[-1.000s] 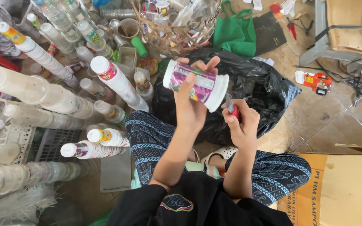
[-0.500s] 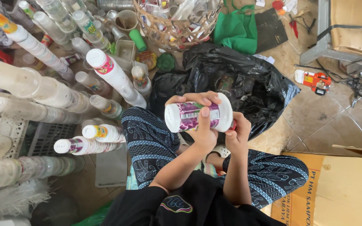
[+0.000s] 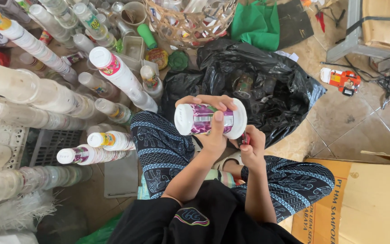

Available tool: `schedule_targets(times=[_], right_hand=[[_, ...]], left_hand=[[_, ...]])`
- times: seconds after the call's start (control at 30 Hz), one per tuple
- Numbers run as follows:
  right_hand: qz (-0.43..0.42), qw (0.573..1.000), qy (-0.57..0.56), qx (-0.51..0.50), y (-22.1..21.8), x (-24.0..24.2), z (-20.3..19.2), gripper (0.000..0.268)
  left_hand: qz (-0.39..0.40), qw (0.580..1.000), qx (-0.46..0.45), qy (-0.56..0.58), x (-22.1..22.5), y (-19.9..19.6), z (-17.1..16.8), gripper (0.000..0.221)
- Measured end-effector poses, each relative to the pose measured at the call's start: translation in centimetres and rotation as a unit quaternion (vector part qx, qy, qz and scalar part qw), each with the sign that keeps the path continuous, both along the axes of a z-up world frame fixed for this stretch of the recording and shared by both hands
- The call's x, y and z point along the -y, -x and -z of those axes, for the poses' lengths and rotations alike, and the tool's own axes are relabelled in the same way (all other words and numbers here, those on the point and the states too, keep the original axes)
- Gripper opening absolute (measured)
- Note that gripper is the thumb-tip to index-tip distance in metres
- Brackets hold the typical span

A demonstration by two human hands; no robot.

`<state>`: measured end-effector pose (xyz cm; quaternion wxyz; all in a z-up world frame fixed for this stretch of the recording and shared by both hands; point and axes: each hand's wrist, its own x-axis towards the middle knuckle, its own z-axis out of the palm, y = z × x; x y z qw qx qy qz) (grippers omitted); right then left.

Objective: The person removes plastic labels and rings from used plastic cups using a utility knife for recycling.

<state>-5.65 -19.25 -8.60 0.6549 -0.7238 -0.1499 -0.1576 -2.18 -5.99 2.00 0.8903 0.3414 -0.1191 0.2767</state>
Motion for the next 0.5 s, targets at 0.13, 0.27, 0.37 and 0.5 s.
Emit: schedule_targets(times=[0.13, 0.27, 0.37, 0.5], right_hand=[[0.002, 0.999, -0.039, -0.028, 0.3, -1.6, -0.5, 0.079], [0.010, 0.985, -0.131, -0.114, 0.1, -4.2, -3.2, 0.089], [0.008, 0.982, -0.128, -0.139, 0.1, -4.4, -3.0, 0.095], [-0.021, 0.984, -0.121, -0.132, 0.5, -3.7, 0.3, 0.098]], left_hand=[[-0.008, 0.999, 0.034, -0.039, -0.5, -0.4, 0.0, 0.045], [-0.065, 0.997, 0.011, -0.031, -0.2, -0.5, 0.3, 0.044], [-0.060, 0.997, 0.003, -0.039, -0.7, -0.2, 0.5, 0.043], [-0.037, 0.999, -0.013, -0.001, -0.8, -0.1, -0.1, 0.042]])
